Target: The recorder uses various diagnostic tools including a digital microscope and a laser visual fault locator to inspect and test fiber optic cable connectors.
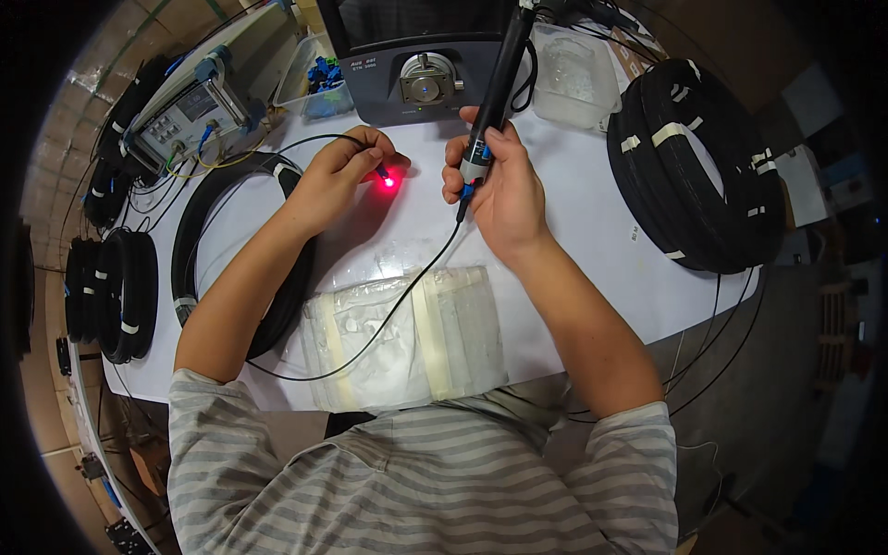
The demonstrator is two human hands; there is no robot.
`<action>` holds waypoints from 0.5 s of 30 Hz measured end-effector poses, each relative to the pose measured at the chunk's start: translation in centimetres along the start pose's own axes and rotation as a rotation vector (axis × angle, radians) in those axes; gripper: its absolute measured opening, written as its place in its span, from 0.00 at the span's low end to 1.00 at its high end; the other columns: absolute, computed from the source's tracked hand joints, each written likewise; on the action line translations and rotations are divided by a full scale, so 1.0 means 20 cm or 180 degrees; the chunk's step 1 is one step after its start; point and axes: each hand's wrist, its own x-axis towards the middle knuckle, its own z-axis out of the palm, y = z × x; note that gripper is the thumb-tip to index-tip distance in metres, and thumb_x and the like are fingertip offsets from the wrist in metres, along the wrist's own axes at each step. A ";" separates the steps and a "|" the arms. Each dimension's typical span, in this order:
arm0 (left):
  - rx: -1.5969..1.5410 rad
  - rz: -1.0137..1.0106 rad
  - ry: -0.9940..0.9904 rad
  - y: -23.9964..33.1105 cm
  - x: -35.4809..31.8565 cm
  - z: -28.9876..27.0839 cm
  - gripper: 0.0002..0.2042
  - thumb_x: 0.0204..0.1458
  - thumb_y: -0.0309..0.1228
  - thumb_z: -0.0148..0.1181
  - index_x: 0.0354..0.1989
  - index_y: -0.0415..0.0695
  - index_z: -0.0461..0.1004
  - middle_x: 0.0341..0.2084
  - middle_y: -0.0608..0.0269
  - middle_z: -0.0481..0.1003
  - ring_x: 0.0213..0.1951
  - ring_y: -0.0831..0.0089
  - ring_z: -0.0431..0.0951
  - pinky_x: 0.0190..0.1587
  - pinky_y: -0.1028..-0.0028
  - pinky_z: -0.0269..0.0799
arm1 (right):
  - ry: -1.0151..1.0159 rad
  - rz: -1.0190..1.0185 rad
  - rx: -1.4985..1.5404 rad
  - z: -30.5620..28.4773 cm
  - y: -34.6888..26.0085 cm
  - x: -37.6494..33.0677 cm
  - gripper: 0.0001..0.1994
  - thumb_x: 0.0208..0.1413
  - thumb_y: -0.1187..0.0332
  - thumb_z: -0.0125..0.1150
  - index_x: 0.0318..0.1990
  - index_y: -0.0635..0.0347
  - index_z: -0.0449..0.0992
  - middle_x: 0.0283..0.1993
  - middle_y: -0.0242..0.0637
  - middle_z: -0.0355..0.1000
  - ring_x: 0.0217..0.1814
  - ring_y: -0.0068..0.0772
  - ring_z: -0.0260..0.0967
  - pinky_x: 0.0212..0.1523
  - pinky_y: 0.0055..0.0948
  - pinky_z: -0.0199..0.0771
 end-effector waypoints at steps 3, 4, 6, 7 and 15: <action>-0.0144 -0.0145 -0.0026 0.01 0.00 0.00 0.10 0.66 0.23 0.42 0.45 0.33 0.71 0.42 0.54 0.78 0.49 0.68 0.80 0.55 0.71 0.72 | 0.0017 0.0031 0.0077 -0.01 -0.01 0.00 0.22 0.67 0.58 0.36 0.62 0.59 0.63 0.39 0.40 0.68 0.33 0.31 0.65 0.37 0.33 0.67; -0.0254 -0.0195 -0.0060 0.01 0.00 0.00 0.10 0.66 0.23 0.41 0.46 0.33 0.71 0.42 0.53 0.77 0.49 0.68 0.80 0.56 0.71 0.72 | 0.0020 0.0037 0.0113 -0.01 -0.02 0.00 0.23 0.66 0.58 0.35 0.62 0.59 0.63 0.39 0.41 0.68 0.33 0.32 0.65 0.37 0.34 0.67; -0.0383 -0.0174 -0.0084 -0.01 0.00 -0.01 0.10 0.66 0.23 0.41 0.46 0.32 0.71 0.43 0.53 0.77 0.50 0.67 0.80 0.56 0.70 0.73 | -0.0006 0.0041 0.0107 -0.01 -0.01 0.00 0.23 0.66 0.58 0.35 0.62 0.59 0.63 0.40 0.41 0.68 0.33 0.32 0.65 0.37 0.34 0.67; -0.0518 -0.0168 -0.0121 0.00 0.00 -0.01 0.10 0.66 0.22 0.41 0.46 0.32 0.70 0.44 0.53 0.77 0.50 0.67 0.80 0.56 0.70 0.73 | -0.0013 0.0049 0.0104 -0.01 -0.01 0.00 0.23 0.65 0.59 0.35 0.62 0.59 0.63 0.40 0.41 0.68 0.34 0.33 0.65 0.38 0.35 0.66; -0.0398 -0.0227 -0.0136 0.00 0.00 -0.01 0.11 0.65 0.23 0.42 0.48 0.32 0.70 0.44 0.52 0.78 0.50 0.67 0.80 0.56 0.70 0.72 | -0.0112 0.0052 0.0198 -0.01 -0.02 0.00 0.27 0.59 0.64 0.37 0.66 0.60 0.61 0.43 0.41 0.68 0.37 0.33 0.64 0.41 0.35 0.66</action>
